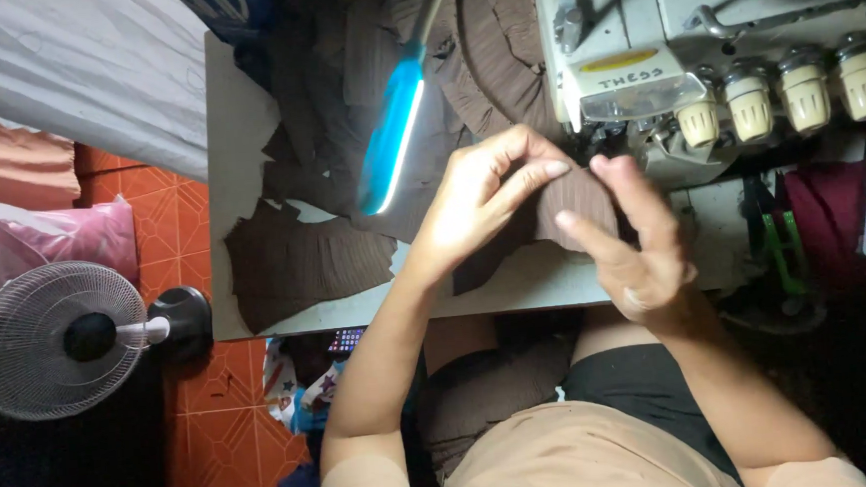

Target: Sorting and stacking pleated fabric strips on a sewing machine table in preparation for sewing.

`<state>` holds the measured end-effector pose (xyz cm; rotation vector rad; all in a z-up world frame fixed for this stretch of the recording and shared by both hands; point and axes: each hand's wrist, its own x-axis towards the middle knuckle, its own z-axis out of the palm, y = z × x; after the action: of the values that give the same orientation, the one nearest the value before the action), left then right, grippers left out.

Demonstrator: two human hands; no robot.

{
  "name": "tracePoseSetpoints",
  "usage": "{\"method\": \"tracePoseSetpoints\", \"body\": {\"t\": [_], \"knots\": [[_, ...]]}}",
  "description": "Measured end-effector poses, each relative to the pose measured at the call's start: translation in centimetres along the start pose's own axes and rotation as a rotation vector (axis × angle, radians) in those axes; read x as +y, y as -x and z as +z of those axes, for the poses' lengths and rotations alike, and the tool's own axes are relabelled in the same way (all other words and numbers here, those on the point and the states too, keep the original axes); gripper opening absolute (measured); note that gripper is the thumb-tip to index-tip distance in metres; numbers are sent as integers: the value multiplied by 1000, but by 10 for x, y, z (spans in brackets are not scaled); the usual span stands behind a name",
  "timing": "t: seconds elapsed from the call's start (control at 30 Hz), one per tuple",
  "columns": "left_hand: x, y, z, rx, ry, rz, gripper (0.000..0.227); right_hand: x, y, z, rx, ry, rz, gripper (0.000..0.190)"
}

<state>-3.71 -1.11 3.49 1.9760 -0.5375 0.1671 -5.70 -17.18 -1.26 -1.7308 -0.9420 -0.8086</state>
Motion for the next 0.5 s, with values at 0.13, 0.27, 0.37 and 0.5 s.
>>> {"method": "tracePoseSetpoints", "body": {"t": [0.13, 0.27, 0.37, 0.5], "knots": [[-5, -5, 9, 48, -197, -43, 14, -7, 12, -21, 79, 206, 232, 14], [-19, -2, 13, 106, -367, -79, 14, -3, 41, -9, -11, 61, 527, 7], [-15, -2, 14, 131, -374, -114, 14, -2, 54, -3, -20, -192, 775, 11], [-14, -1, 14, 130, -409, -110, 12, 7, 55, 3, 35, -327, 839, 20]]}}
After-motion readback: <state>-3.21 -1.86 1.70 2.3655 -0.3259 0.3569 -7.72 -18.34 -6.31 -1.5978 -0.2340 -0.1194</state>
